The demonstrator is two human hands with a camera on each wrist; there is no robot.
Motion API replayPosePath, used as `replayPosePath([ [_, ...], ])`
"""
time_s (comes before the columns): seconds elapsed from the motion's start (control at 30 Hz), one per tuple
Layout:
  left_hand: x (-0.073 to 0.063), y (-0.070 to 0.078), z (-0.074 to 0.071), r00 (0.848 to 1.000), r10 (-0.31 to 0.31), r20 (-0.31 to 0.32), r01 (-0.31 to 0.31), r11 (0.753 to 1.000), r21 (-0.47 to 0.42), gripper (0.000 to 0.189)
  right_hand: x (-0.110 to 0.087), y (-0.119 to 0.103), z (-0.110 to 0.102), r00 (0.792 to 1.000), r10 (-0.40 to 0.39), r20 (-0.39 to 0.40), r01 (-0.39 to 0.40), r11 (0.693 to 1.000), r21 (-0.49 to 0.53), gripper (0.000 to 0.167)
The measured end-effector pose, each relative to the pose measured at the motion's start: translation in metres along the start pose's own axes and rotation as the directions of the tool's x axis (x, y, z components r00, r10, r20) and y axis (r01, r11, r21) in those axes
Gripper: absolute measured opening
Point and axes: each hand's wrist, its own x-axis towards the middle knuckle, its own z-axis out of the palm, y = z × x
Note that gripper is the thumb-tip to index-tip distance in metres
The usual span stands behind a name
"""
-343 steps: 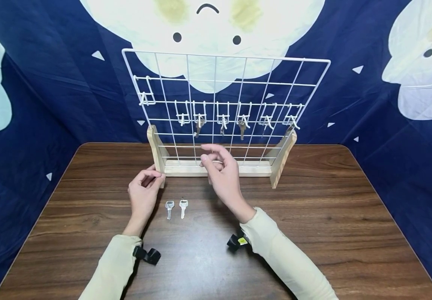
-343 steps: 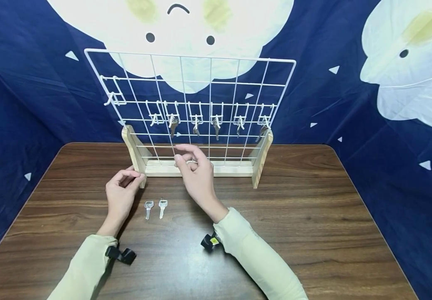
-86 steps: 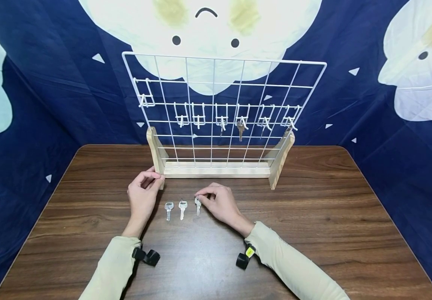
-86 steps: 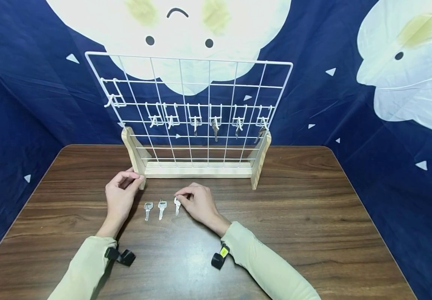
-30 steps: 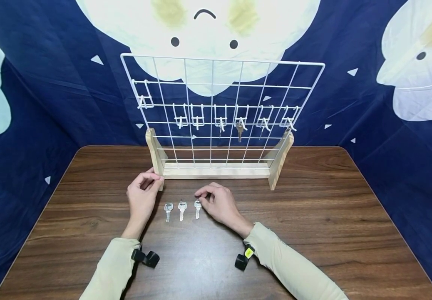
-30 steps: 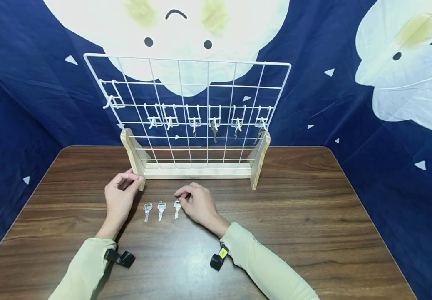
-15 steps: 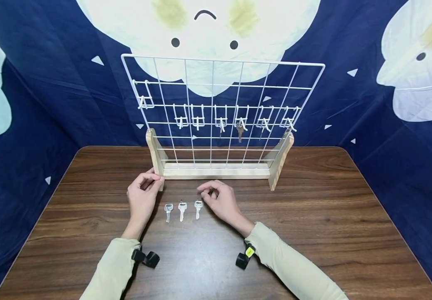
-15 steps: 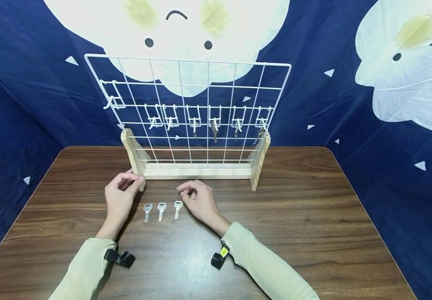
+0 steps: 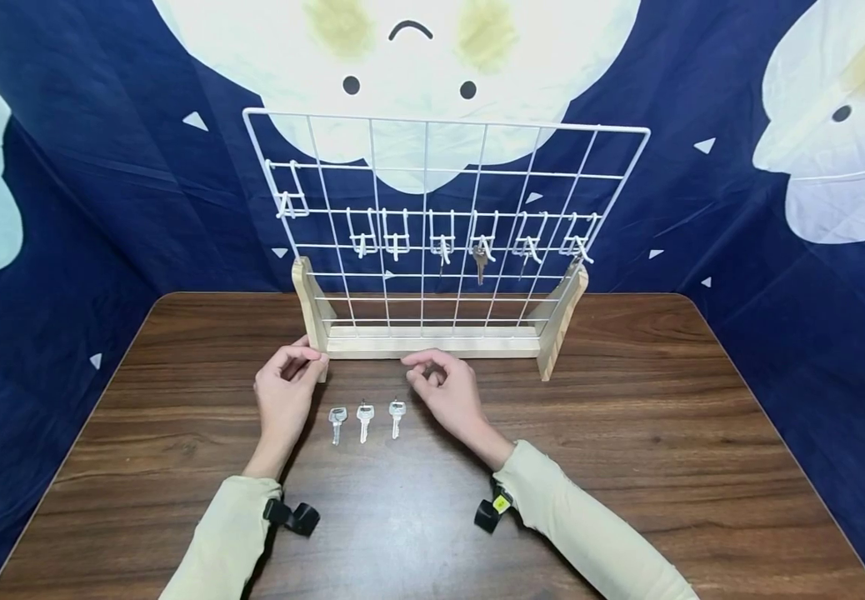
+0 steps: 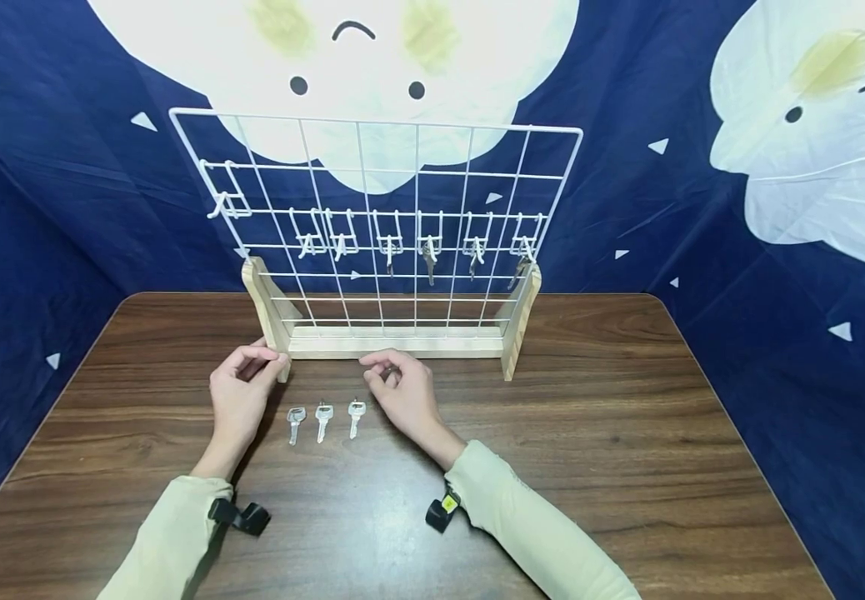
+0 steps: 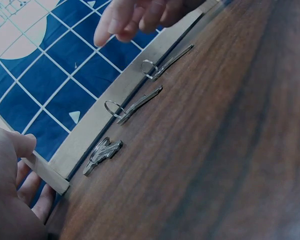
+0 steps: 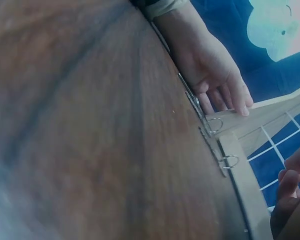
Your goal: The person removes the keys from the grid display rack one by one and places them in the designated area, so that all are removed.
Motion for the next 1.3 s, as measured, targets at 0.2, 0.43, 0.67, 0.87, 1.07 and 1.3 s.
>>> replayPosePath([
  [0.2,0.000,0.000,0.000,1.000,0.001,0.000,-0.001,1.000,0.002,0.012,0.002,-0.011,-0.004,1.000,-0.030,-0.007,0.031,0.999,0.029,0.019],
  [0.43,0.001,0.000,0.000,1.000,-0.007,-0.002,0.007,1.000,0.011,0.012,0.005,-0.026,-0.011,0.998,-0.050,-0.023,0.052,0.992,0.117,0.018],
  [0.67,0.001,0.000,0.000,1.000,-0.007,-0.003,0.007,1.000,0.006,0.012,0.006,-0.041,-0.018,0.998,-0.042,-0.042,0.048,0.986,0.163,0.021],
  [0.87,0.000,0.000,0.000,1.000,-0.008,-0.002,0.008,1.000,0.007,0.012,0.007,-0.048,-0.024,0.996,-0.061,-0.060,0.071,0.980,0.186,0.021],
  [1.07,0.000,0.001,0.000,1.000,-0.015,-0.005,0.016,1.000,0.012,0.012,0.009,-0.057,-0.032,0.994,-0.080,-0.076,0.093,0.977,0.190,0.022],
  [1.3,0.000,0.000,0.000,1.000,-0.005,0.000,0.005,1.000,0.010,0.012,0.011,-0.067,-0.042,0.987,-0.111,-0.118,0.133,0.970,0.201,0.021],
])
